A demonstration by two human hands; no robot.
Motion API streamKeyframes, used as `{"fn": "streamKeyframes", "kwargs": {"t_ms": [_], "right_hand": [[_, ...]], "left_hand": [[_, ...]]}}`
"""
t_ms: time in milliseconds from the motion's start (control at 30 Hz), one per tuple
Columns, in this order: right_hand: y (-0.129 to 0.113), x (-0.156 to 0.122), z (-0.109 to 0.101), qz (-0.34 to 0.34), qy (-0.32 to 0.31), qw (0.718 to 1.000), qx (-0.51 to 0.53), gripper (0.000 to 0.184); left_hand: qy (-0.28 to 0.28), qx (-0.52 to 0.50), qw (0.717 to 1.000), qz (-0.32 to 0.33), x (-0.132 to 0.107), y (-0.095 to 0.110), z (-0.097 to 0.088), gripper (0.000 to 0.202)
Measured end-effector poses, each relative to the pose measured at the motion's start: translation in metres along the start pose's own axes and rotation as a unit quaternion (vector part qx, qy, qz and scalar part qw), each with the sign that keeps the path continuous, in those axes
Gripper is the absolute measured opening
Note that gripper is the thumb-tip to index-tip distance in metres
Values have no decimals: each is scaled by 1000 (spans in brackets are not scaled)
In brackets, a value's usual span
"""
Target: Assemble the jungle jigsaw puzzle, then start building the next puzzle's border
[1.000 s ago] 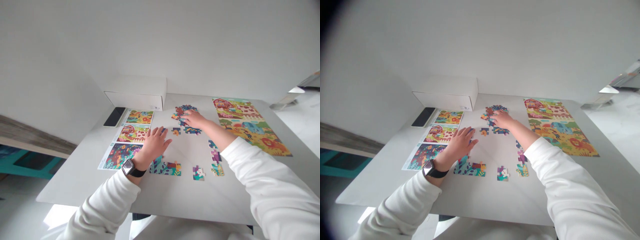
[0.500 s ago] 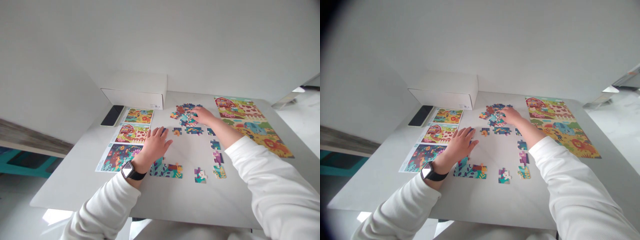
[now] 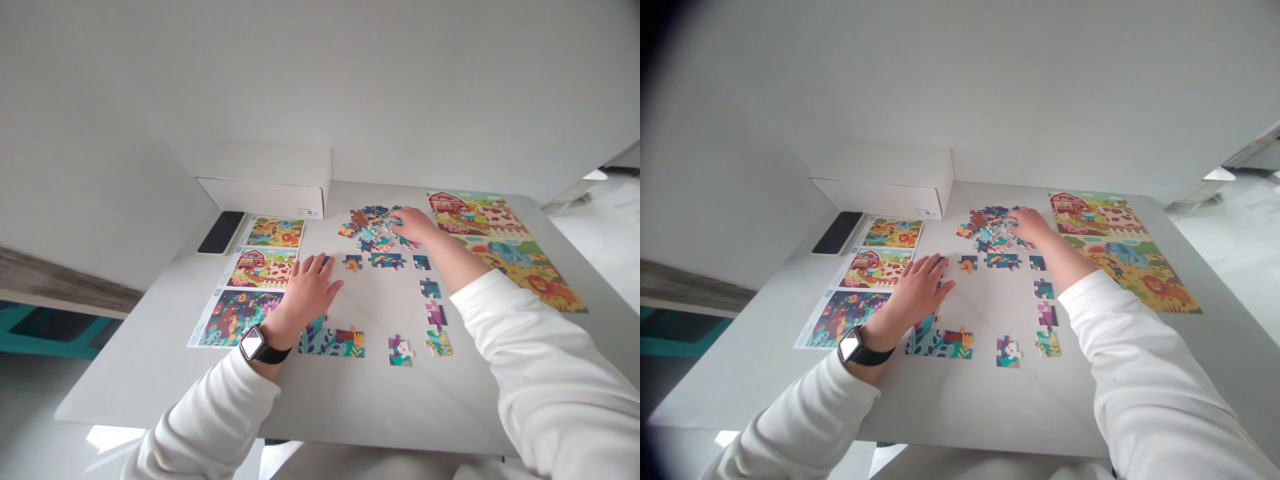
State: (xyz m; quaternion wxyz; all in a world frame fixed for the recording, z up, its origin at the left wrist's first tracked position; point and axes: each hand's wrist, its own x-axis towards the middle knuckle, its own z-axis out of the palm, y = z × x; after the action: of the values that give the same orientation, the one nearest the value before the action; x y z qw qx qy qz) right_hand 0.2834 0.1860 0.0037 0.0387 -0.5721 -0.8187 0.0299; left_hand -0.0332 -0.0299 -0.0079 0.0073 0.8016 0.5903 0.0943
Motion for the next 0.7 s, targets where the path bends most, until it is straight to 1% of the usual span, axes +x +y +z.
{"fn": "streamKeyframes", "kwargs": {"t_ms": [167, 267, 367, 433, 567, 633, 700], "right_hand": [[15, -1, 4, 51, 31, 998, -13, 38], [13, 1, 5, 53, 37, 998, -11, 33], [-2, 6, 6, 57, 27, 998, -5, 34], [-17, 10, 8, 72, 20, 997, -5, 40], [-44, 18, 13, 91, 37, 995, -7, 56], [-51, 21, 15, 113, 33, 993, 13, 55], [-52, 25, 15, 131, 16, 990, 40, 50]], "left_hand": [[0, -1, 1000, -1, 0, 0, 1, 58], [-3, 0, 1000, -5, 0, 2, 2, 59], [-6, 4, 1000, -6, 0, 3, 2, 58], [-10, 5, 1000, -6, 0, 3, 3, 57], [-11, 6, 1000, -6, 0, 1, 2, 58], [-8, 7, 1000, -6, 0, 1, 2, 58], [-9, 7, 1000, -5, 0, 0, 1, 58]]}}
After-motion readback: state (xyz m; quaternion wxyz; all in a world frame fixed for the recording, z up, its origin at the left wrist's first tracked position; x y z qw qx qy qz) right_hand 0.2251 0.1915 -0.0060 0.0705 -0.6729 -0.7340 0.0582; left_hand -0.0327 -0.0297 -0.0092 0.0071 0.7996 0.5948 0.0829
